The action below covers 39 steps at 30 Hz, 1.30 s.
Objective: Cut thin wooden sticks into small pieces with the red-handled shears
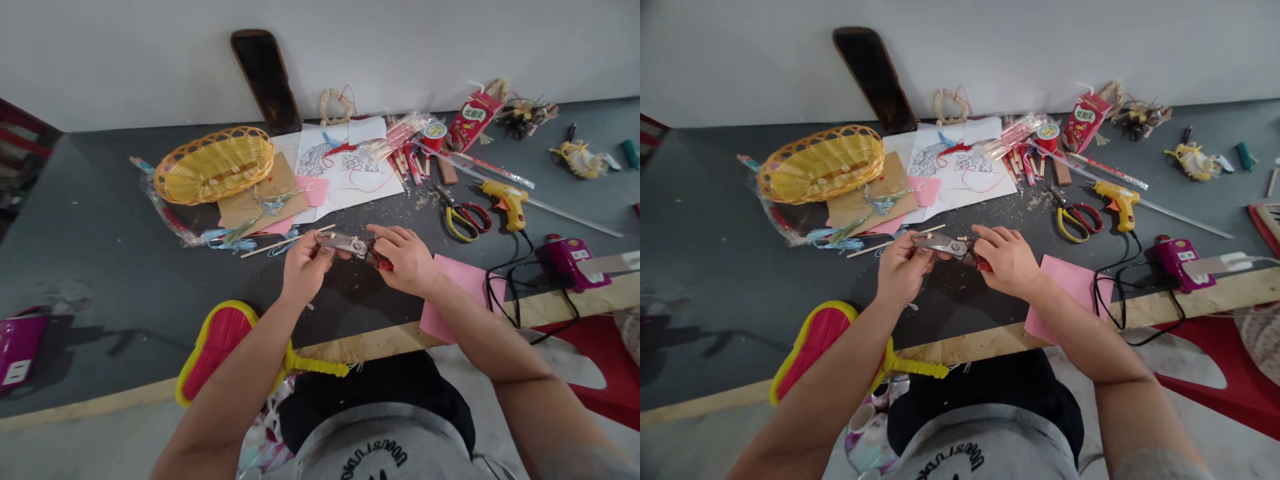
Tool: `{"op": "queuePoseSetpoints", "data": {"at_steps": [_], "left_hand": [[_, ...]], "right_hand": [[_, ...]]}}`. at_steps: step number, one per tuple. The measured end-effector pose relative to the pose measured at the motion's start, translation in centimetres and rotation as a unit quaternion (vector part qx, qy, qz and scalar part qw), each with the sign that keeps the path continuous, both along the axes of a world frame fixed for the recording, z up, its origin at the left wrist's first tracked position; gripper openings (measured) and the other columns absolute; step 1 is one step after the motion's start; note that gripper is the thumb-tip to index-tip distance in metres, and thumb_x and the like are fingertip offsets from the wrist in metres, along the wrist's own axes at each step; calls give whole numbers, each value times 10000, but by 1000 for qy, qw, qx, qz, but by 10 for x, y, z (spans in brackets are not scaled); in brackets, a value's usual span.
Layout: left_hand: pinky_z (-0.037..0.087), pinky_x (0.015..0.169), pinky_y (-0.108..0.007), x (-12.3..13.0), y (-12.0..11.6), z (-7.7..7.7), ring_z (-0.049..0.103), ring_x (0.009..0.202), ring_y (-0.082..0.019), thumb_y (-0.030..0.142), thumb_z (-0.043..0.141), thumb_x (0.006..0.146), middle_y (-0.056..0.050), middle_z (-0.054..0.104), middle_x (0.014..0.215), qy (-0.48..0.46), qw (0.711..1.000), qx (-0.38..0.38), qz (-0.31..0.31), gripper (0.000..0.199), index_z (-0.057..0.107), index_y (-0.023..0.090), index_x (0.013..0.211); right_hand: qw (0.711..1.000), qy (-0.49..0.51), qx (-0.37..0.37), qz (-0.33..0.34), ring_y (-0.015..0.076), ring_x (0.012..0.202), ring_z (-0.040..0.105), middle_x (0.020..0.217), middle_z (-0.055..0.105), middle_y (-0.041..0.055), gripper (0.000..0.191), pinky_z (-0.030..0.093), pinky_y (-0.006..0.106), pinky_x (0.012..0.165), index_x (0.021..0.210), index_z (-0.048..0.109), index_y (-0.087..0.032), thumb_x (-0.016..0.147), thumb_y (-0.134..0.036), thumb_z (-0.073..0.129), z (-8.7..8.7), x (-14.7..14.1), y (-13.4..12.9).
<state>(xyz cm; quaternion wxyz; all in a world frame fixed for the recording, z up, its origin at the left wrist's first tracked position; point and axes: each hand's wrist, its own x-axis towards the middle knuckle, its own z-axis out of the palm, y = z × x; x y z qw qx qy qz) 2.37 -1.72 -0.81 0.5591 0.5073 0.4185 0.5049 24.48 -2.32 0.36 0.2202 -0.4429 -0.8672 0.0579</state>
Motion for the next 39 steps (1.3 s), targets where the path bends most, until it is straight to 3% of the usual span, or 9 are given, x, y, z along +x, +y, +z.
{"op": "queuePoseSetpoints", "data": {"at_steps": [5, 10, 16, 20, 26, 30, 35, 39], "left_hand": [[303, 441, -208, -1, 0, 3, 411, 461, -74, 400, 681, 892, -28, 709, 696, 17, 1000, 9, -2, 231, 649, 176, 845], [279, 455, -227, -2, -2, 4, 405, 472, -76, 288, 684, 864, -31, 696, 675, 68, 997, 5, -27, 147, 690, 158, 796], [288, 463, -232, 2, -4, 16, 416, 469, -84, 249, 682, 831, -29, 696, 644, 68, 997, 0, -34, 113, 670, 160, 762], [279, 468, -236, 2, -5, 20, 410, 477, -80, 267, 680, 845, -19, 648, 631, 87, 995, 15, -35, 154, 689, 157, 738], [269, 452, -246, -1, -5, 7, 392, 470, -78, 378, 634, 919, -14, 589, 621, 70, 996, 20, -45, 285, 716, 157, 759], [307, 452, -228, 2, -3, 4, 420, 470, -76, 365, 686, 878, 0, 602, 631, 49, 998, 21, -18, 210, 686, 170, 799], [343, 470, -208, 5, -4, 10, 463, 464, -76, 228, 715, 797, 36, 560, 551, 71, 996, 19, 42, 82, 661, 176, 764], [274, 435, -209, 3, -7, 12, 409, 449, -60, 183, 663, 796, -12, 671, 636, 80, 997, 4, 13, 55, 692, 160, 756]], "right_hand": [[1000, -13, 15, 12, 316, 1171, 592, 1458, 576, 123, 193, 433, 486, 965, 941, 566, -226, 774, -133, 596, 1, -1, -1], [1000, 15, -23, 7, 320, 1176, 589, 1425, 591, 133, 248, 458, 481, 966, 988, 562, -228, 755, -165, 620, -3, -1, 0], [998, 26, -54, -10, 323, 1154, 589, 1316, 631, 157, 675, 456, 493, 1002, 1390, 453, -167, 734, -185, 611, -4, -1, 1], [997, -10, -68, -23, 319, 1072, 587, 1189, 660, 143, 612, 459, 476, 966, 1321, 550, -167, 712, -187, 605, 1, -4, -1], [994, -28, -96, -34, 303, 1011, 585, 1116, 661, 142, 546, 462, 447, 926, 1244, 593, -147, 699, -177, 570, 4, -7, -4], [994, -39, -92, -47, 313, 1052, 579, 1155, 661, 149, 566, 442, 447, 927, 1270, 588, -148, 706, -189, 584, 6, -8, -4], [995, -50, -64, -63, 313, 1117, 565, 1267, 648, 142, 620, 397, 464, 953, 1353, 549, -171, 735, -187, 585, 6, -8, -4], [996, -52, -61, -39, 315, 1174, 543, 1335, 623, 138, 654, 375, 481, 992, 1413, 502, -165, 763, -199, 573, 7, -6, -4]]}}
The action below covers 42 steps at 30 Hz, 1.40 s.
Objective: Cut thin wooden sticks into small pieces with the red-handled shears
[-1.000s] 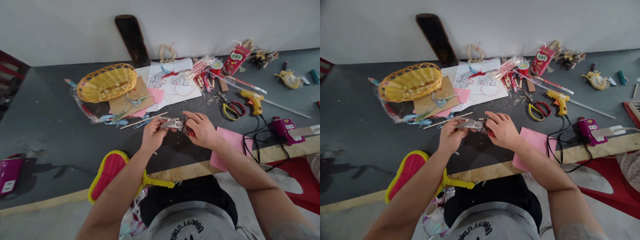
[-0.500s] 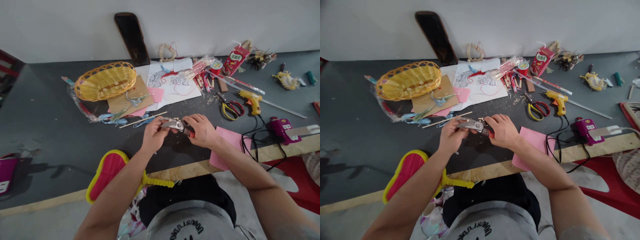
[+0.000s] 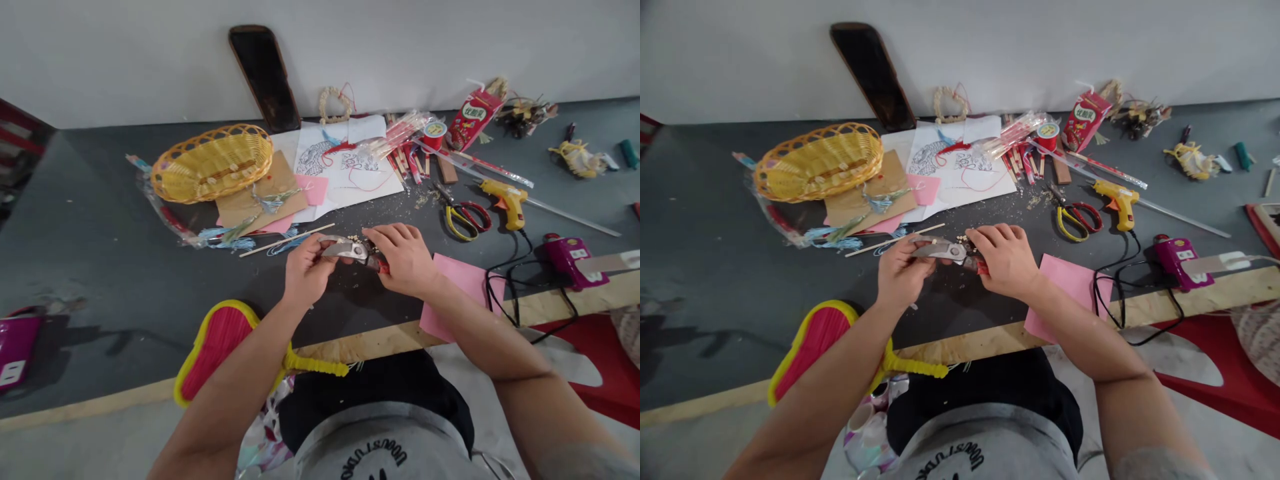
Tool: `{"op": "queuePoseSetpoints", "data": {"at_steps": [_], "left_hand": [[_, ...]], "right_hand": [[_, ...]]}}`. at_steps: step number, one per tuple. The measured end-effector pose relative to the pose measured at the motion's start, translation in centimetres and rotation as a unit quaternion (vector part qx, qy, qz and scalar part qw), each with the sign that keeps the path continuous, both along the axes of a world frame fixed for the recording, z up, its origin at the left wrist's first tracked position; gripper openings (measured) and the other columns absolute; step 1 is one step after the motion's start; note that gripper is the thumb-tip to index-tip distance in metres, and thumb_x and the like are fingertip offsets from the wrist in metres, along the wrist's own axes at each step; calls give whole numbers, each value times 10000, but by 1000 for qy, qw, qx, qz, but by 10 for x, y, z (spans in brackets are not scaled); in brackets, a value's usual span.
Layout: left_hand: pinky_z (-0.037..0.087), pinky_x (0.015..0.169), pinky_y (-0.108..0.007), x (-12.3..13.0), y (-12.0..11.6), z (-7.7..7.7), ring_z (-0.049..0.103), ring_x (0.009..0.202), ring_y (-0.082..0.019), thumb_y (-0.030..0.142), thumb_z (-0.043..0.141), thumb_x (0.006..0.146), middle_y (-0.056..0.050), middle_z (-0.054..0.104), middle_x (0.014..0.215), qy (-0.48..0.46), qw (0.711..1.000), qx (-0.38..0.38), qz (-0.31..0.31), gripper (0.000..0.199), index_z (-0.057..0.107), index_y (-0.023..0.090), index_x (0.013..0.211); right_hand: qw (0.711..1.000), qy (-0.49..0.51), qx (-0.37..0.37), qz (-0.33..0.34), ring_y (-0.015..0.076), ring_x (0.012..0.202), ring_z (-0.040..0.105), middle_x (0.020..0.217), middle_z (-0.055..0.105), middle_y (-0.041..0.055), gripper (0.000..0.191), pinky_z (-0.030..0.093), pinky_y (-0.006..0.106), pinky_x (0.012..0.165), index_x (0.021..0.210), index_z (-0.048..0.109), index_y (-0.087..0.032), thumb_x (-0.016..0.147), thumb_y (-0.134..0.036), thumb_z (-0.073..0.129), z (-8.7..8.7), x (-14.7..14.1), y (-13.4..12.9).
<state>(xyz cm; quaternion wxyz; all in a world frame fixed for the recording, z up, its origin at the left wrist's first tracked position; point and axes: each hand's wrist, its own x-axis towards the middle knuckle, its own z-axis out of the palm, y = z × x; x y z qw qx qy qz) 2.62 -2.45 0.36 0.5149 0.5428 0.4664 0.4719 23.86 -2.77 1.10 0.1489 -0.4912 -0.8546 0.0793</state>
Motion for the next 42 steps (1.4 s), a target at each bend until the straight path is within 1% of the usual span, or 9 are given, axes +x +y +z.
{"op": "queuePoseSetpoints", "data": {"at_steps": [3, 9, 13, 17, 21, 26, 29, 35, 42], "left_hand": [[237, 408, -208, -1, 1, 0, 359, 407, -50, 175, 680, 752, -29, 710, 635, -44, 998, -45, -31, 19, 669, 160, 756], [250, 392, -209, -2, 4, 0, 369, 373, -54, 275, 744, 742, -30, 689, 567, -97, 990, -91, -54, 171, 607, 176, 719], [249, 393, -214, -3, 3, -1, 396, 381, -65, 315, 758, 750, -34, 686, 573, -102, 989, -92, -60, 203, 610, 177, 734], [226, 390, -216, -3, 2, -4, 343, 377, -48, 370, 753, 790, -41, 685, 596, -103, 989, -87, -56, 236, 652, 157, 784], [264, 414, -220, -1, 3, -4, 377, 412, -57, 421, 723, 838, -39, 676, 618, -82, 995, -40, -42, 277, 660, 155, 789], [362, 458, -209, 2, 1, 6, 475, 450, -76, 297, 764, 776, 27, 604, 562, 13, 999, 10, 28, 160, 658, 177, 778], [341, 449, -205, 2, -1, 10, 446, 430, -73, 214, 690, 787, 45, 555, 503, 55, 997, 24, 47, 63, 674, 182, 735], [236, 392, -209, -1, -1, 6, 381, 393, -59, 186, 681, 734, -16, 694, 603, -14, 999, -49, -20, 49, 694, 166, 778], [245, 393, -208, -1, 1, 6, 399, 376, -61, 279, 755, 741, -23, 689, 577, -45, 996, -72, -26, 147, 664, 170, 776]], "right_hand": [[1000, 11, -3, 14, 314, 1197, 534, 1361, 607, 140, 665, 379, 484, 1019, 1434, 479, -153, 776, -197, 561, 1, 1, 0], [998, 49, -18, 31, 316, 1162, 540, 1299, 619, 147, 661, 434, 479, 1019, 1406, 495, -151, 749, -180, 568, -2, 2, 1], [997, 58, -29, 31, 314, 1115, 551, 1242, 627, 147, 620, 462, 472, 979, 1341, 537, -157, 722, -176, 567, -4, 0, 1], [998, 46, -44, 22, 304, 1055, 569, 1159, 641, 152, 558, 477, 449, 929, 1276, 570, -137, 719, -176, 553, -3, -2, -1], [999, 31, -31, 5, 314, 1059, 569, 1154, 642, 157, 552, 467, 454, 912, 1268, 572, -141, 717, -183, 570, -3, -3, -1], [1000, 14, -8, -14, 325, 1101, 557, 1231, 639, 153, 614, 452, 467, 913, 1336, 533, -167, 724, -174, 584, -4, -3, 0], [1000, 7, -13, -7, 331, 1137, 546, 1291, 622, 159, 652, 441, 482, 931, 1390, 494, -163, 744, -177, 581, -2, -3, 0], [999, 27, -15, 24, 323, 1187, 533, 1318, 609, 154, 669, 408, 498, 1014, 1427, 466, -156, 767, -190, 570, 0, 1, 1], [998, 44, -23, 24, 309, 1124, 545, 1254, 624, 142, 644, 447, 467, 986, 1364, 516, -166, 722, -167, 564, -4, 0, 1]]}}
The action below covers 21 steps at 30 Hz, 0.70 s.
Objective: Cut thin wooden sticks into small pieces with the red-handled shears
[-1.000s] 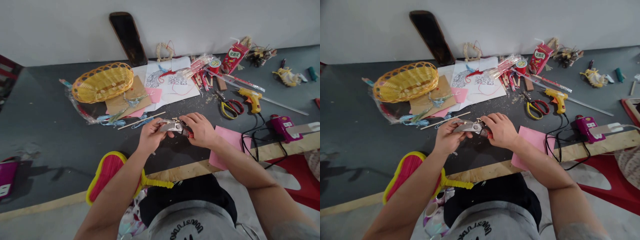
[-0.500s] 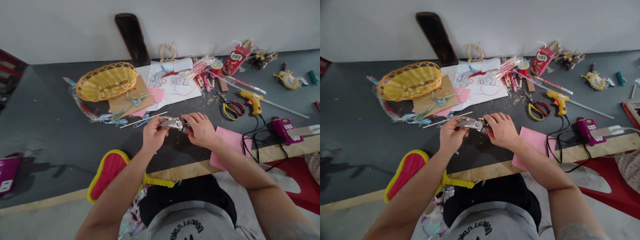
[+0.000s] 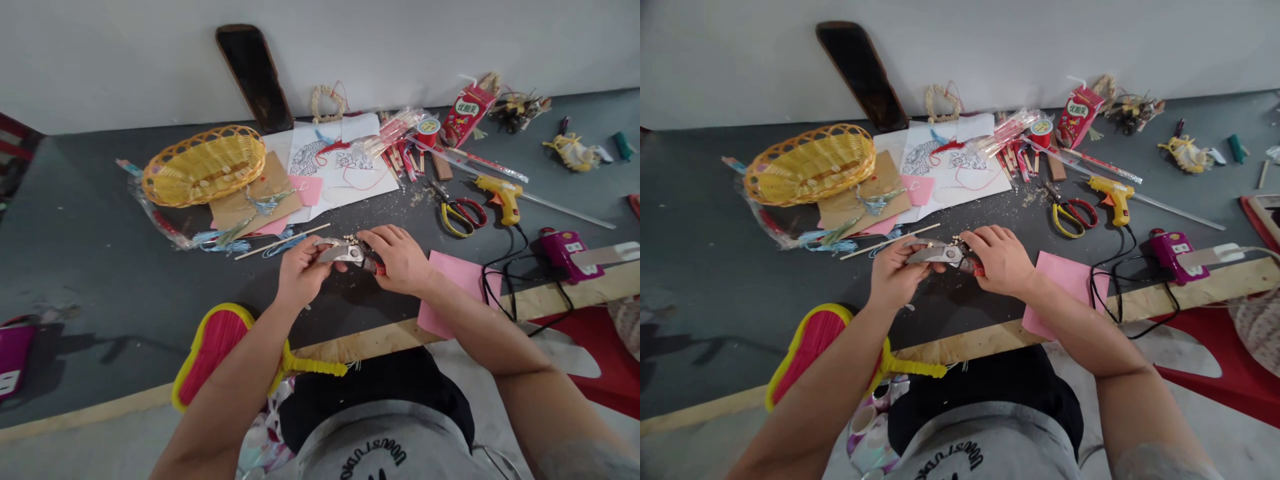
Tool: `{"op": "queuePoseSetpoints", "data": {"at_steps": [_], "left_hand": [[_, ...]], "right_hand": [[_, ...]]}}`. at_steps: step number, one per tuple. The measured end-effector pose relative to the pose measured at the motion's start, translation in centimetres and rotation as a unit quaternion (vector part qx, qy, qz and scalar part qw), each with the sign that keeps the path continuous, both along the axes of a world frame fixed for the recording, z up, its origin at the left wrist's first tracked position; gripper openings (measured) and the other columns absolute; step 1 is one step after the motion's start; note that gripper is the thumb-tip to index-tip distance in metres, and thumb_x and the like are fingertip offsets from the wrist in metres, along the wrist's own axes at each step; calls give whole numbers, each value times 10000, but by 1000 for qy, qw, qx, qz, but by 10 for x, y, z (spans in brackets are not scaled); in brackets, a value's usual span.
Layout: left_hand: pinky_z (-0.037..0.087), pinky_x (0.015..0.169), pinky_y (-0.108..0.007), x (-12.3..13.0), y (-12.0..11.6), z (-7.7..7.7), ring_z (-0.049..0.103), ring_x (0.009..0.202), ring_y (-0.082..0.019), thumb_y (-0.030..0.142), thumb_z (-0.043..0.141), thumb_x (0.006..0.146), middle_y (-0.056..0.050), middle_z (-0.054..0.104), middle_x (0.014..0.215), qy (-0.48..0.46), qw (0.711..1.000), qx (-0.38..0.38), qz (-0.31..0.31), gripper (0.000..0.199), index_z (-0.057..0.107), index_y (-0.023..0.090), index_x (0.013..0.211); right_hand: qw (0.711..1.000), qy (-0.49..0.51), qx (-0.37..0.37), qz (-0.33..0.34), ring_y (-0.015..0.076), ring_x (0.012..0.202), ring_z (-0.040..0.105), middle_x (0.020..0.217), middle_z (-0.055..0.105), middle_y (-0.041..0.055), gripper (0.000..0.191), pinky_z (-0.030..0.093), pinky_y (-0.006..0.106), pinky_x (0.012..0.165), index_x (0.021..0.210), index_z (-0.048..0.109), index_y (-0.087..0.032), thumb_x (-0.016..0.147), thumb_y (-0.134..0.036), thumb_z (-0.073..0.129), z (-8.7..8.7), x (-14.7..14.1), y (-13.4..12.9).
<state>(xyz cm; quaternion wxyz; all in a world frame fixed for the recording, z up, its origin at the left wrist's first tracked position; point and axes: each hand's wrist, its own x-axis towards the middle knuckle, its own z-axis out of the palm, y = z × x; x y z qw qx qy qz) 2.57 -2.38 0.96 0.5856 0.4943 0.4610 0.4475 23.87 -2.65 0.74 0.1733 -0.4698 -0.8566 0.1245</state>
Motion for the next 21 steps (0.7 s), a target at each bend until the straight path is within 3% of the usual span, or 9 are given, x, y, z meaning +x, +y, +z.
{"op": "queuePoseSetpoints", "data": {"at_steps": [5, 9, 15, 21], "left_hand": [[243, 382, -211, 0, -1, 0, 363, 384, -55, 397, 739, 816, -33, 686, 596, -3, 1000, 29, -2, 249, 658, 165, 778], [286, 392, -226, 1, -3, -1, 402, 396, -73, 493, 706, 853, -3, 587, 513, 22, 997, 70, -31, 352, 659, 167, 726], [353, 425, -215, 1, 3, -5, 451, 433, -67, 497, 705, 858, -46, 729, 705, 24, 997, 67, 7, 331, 649, 172, 826], [358, 436, -189, 1, 3, -10, 447, 443, -55, 470, 706, 859, -50, 744, 720, 54, 998, 36, 17, 320, 625, 164, 817]], "right_hand": [[1000, -15, 5, -16, 290, 1001, 592, 1113, 671, 138, 501, 466, 414, 876, 1216, 599, -149, 719, -175, 543, 0, -4, -2], [998, -41, 26, -29, 253, 826, 610, 906, 695, 84, 331, 416, 361, 720, 1026, 644, -197, 711, -193, 543, 1, -6, -5], [996, -19, 55, -70, 263, 904, 654, 990, 725, 87, 321, 407, 367, 782, 1080, 645, -208, 766, -186, 581, -2, 3, 3], [988, 18, 41, -151, 275, 1006, 677, 1106, 737, 78, 352, 426, 365, 787, 1197, 611, -220, 888, -385, 641, -10, 12, 17]]}}
